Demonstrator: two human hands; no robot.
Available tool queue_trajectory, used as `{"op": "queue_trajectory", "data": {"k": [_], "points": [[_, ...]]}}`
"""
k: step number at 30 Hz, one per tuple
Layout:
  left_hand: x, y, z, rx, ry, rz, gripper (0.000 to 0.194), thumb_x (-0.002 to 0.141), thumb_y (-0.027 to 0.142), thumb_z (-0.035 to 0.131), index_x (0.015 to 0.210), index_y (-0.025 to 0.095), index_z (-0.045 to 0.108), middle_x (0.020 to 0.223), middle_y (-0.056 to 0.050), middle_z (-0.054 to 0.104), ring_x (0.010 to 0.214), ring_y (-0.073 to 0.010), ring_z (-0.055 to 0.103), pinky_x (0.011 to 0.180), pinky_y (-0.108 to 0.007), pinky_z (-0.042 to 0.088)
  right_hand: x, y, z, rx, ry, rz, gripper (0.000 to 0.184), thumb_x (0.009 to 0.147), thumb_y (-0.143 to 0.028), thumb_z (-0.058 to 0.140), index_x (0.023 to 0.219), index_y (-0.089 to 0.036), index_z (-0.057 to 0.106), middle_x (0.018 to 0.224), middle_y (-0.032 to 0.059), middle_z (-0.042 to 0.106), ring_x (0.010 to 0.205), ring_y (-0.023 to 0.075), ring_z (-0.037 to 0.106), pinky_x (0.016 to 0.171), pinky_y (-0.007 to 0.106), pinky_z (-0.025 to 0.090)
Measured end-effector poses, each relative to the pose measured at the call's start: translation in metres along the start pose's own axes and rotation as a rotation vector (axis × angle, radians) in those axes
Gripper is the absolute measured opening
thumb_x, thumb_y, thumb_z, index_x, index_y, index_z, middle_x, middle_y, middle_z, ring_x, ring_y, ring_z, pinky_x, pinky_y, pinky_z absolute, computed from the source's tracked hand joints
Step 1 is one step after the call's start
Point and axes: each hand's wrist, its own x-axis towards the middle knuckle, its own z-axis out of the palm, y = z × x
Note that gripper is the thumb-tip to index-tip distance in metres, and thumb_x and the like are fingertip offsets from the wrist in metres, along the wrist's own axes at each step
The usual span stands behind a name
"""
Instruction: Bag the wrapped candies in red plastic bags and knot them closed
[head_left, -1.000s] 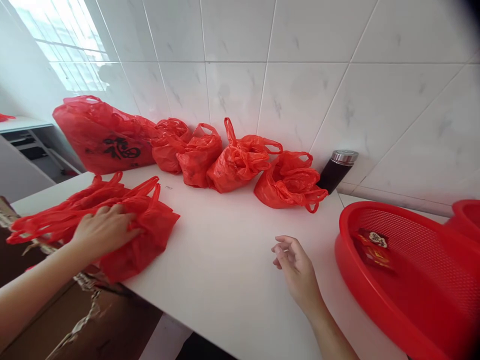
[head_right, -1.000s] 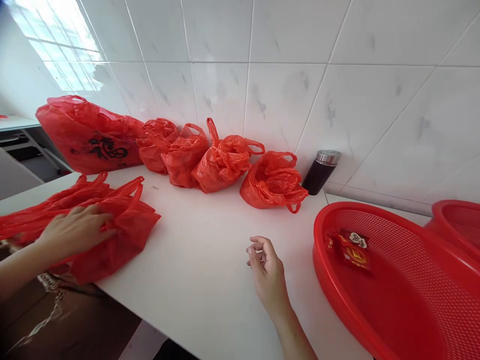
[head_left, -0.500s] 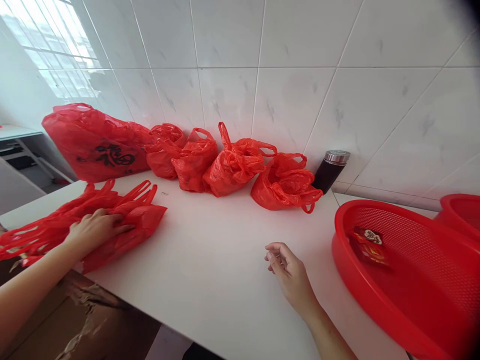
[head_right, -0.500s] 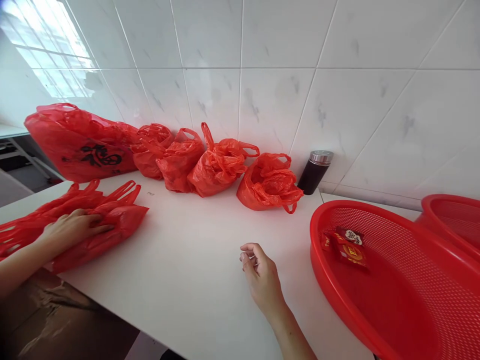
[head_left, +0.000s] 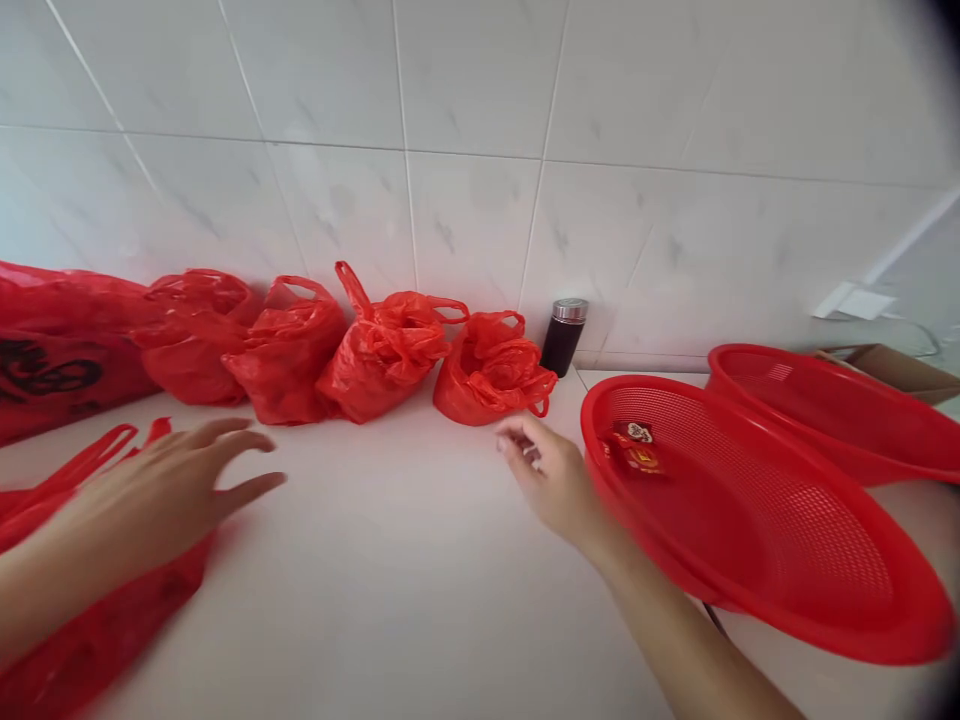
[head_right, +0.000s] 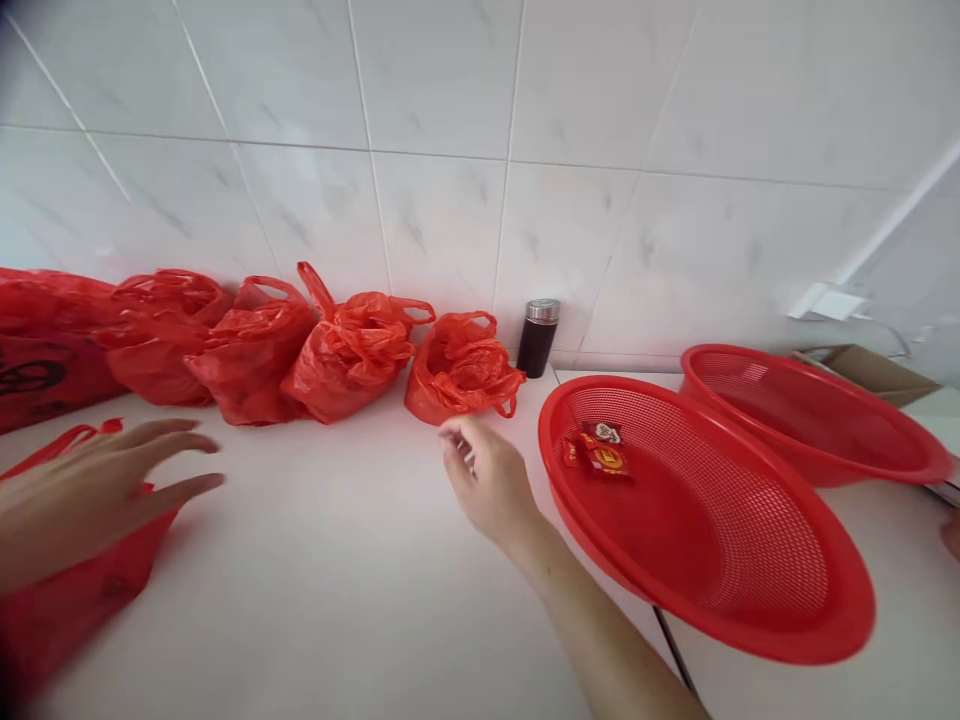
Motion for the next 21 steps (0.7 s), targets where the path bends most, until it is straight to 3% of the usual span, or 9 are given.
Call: {"op": "queue_trajectory", "data": {"k": [2, 5, 9, 12, 15, 21], "points": [[0.027, 0.07, -0.006, -0.09, 0.02, 0.176, 0.051, 0.084, 0.062, 0.043, 0.12, 0.03, 0.059, 0.134, -0.003, 0.057, 0.117, -0.0268, 0.054, 0.102, -0.041, 0.036, 0.031, -0.009, -0.019, -0.115, 0.06, -0.061, 0.019, 0.095, -0.032, 0.045, 0.098, -0.024, 0.062, 0.091, 0.0015, 0.068, 0.08, 0.0159, 0.062, 0.071, 0.028, 0.048], [0.063, 0.16, 0.006, -0.15, 0.046, 0.383, 0.056, 0.085, 0.052, 0.054, 0.136, 0.028, 0.049, 0.146, -0.009, 0.047, 0.126, -0.0305, 0.049, 0.095, -0.043, 0.045, 0.083, -0.005, -0.034, -0.402, 0.023, -0.03, 0.022, 0.097, -0.028, 0.041, 0.107, -0.026, 0.061, 0.101, 0.0018, 0.068, 0.091, 0.018, 0.063, 0.077, 0.031, 0.049], [0.097, 0.239, 0.04, -0.147, 0.193, 0.448, 0.071, 0.081, 0.04, 0.067, 0.145, 0.029, 0.038, 0.158, -0.011, 0.03, 0.142, -0.0353, 0.027, 0.108, -0.051, 0.033, 0.134, 0.031, -0.035, -0.591, -0.037, 0.036, 0.016, 0.091, -0.017, 0.054, 0.096, -0.021, 0.068, 0.124, 0.0081, 0.06, 0.113, 0.0267, 0.056, 0.093, 0.042, 0.045], [0.111, 0.27, 0.066, -0.131, 0.246, 0.432, 0.073, 0.077, 0.038, 0.073, 0.142, 0.03, 0.043, 0.157, -0.013, 0.03, 0.143, -0.0405, 0.023, 0.108, -0.062, 0.029, 0.156, 0.061, -0.034, -0.637, -0.066, 0.073, 0.017, 0.092, -0.027, 0.06, 0.105, -0.018, 0.065, 0.128, 0.0098, 0.057, 0.112, 0.024, 0.057, 0.093, 0.044, 0.048], [0.125, 0.28, 0.087, -0.119, 0.268, 0.416, 0.066, 0.077, 0.033, 0.072, 0.139, 0.03, 0.049, 0.155, -0.013, 0.036, 0.142, -0.0415, 0.027, 0.107, -0.065, 0.029, 0.172, 0.075, -0.039, -0.619, -0.027, 0.059, 0.027, 0.094, -0.033, 0.058, 0.115, -0.017, 0.06, 0.118, 0.0079, 0.061, 0.1, 0.0194, 0.062, 0.087, 0.04, 0.053], [0.163, 0.277, 0.109, -0.157, 0.257, 0.394, 0.044, 0.088, 0.019, 0.051, 0.131, 0.024, 0.059, 0.145, -0.016, 0.049, 0.132, -0.0418, 0.042, 0.104, -0.062, 0.032, 0.197, 0.051, -0.082, -0.45, 0.321, -0.09, 0.025, 0.095, -0.021, 0.044, 0.112, -0.017, 0.061, 0.12, 0.0097, 0.063, 0.108, 0.0192, 0.059, 0.097, 0.038, 0.046]]}}
